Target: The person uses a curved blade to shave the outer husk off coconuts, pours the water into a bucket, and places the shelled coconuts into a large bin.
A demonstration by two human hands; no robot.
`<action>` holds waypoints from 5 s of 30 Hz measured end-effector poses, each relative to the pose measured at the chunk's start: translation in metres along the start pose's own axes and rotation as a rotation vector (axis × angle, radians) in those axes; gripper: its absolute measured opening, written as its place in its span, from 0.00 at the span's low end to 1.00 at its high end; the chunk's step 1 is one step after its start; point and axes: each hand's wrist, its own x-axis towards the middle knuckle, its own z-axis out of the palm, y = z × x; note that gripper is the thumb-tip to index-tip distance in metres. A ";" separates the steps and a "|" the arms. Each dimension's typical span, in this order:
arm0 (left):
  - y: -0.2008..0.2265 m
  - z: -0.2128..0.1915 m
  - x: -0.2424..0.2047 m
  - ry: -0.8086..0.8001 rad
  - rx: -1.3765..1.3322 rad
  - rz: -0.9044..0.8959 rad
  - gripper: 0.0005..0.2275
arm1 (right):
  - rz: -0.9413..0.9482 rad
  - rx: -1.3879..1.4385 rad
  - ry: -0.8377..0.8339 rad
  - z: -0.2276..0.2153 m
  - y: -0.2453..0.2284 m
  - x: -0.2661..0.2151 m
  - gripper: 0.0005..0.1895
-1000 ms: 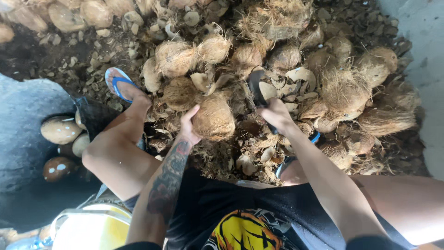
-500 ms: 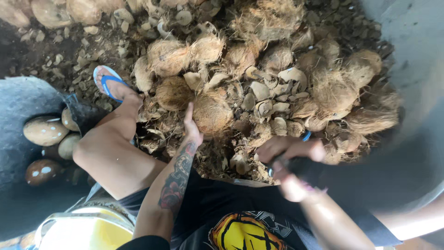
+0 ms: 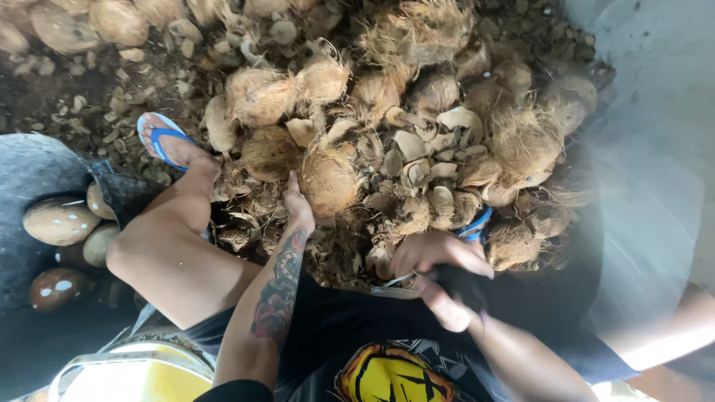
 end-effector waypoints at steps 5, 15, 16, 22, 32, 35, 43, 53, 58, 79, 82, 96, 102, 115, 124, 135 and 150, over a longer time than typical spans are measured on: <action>0.013 0.008 -0.012 -0.012 -0.252 -0.135 0.30 | 1.310 -0.465 -0.070 0.007 0.126 -0.048 0.14; -0.028 -0.032 0.051 0.068 0.088 -0.197 0.29 | -0.041 -0.112 0.140 0.008 -0.020 0.001 0.05; -0.032 -0.031 0.056 0.021 -0.013 -0.149 0.30 | 0.215 -0.221 0.067 0.004 0.009 -0.013 0.08; -0.024 -0.041 0.049 0.067 -0.149 -0.111 0.28 | 1.309 -0.363 -0.027 0.003 0.091 -0.051 0.18; -0.031 -0.044 0.063 0.026 -0.162 -0.098 0.28 | 0.021 -0.383 0.133 -0.008 0.128 -0.059 0.06; -0.024 -0.046 0.076 -0.050 -0.118 -0.136 0.32 | 1.314 -0.147 0.147 -0.005 0.162 -0.079 0.13; -0.047 -0.060 0.081 -0.110 -0.268 -0.269 0.31 | 0.987 -0.487 0.205 -0.037 0.152 -0.073 0.11; -0.009 -0.028 0.029 -0.501 -0.061 -0.179 0.24 | 1.082 -1.284 0.016 -0.080 0.217 -0.016 0.34; 0.012 -0.006 0.007 -0.667 0.026 -0.111 0.21 | 0.730 -1.567 0.178 -0.089 0.303 -0.050 0.21; 0.132 0.076 -0.081 -1.555 0.530 0.108 0.12 | 0.405 0.858 0.593 0.019 0.063 0.122 0.32; 0.097 0.069 -0.027 -1.574 0.690 0.181 0.20 | 0.340 0.875 0.618 0.002 0.043 0.137 0.30; 0.030 0.019 -0.033 -0.717 -0.066 -0.349 0.27 | 0.060 0.202 1.161 -0.108 -0.014 0.129 0.18; 0.022 0.050 -0.024 -0.394 0.082 -0.330 0.31 | 0.106 -0.514 -0.029 0.012 0.108 0.118 0.15; 0.050 0.048 -0.022 -0.468 0.069 -0.480 0.35 | 0.080 0.754 0.581 0.006 0.107 0.137 0.40; 0.074 0.090 0.022 -1.559 0.588 0.042 0.27 | 0.094 0.907 0.490 -0.009 0.013 0.171 0.37; 0.032 0.029 0.029 -1.231 0.388 -0.161 0.20 | -0.361 0.592 1.167 -0.175 0.042 0.131 0.29; -0.009 0.016 0.038 -0.712 0.143 -0.467 0.24 | 0.763 -0.074 0.514 -0.040 0.122 0.112 0.29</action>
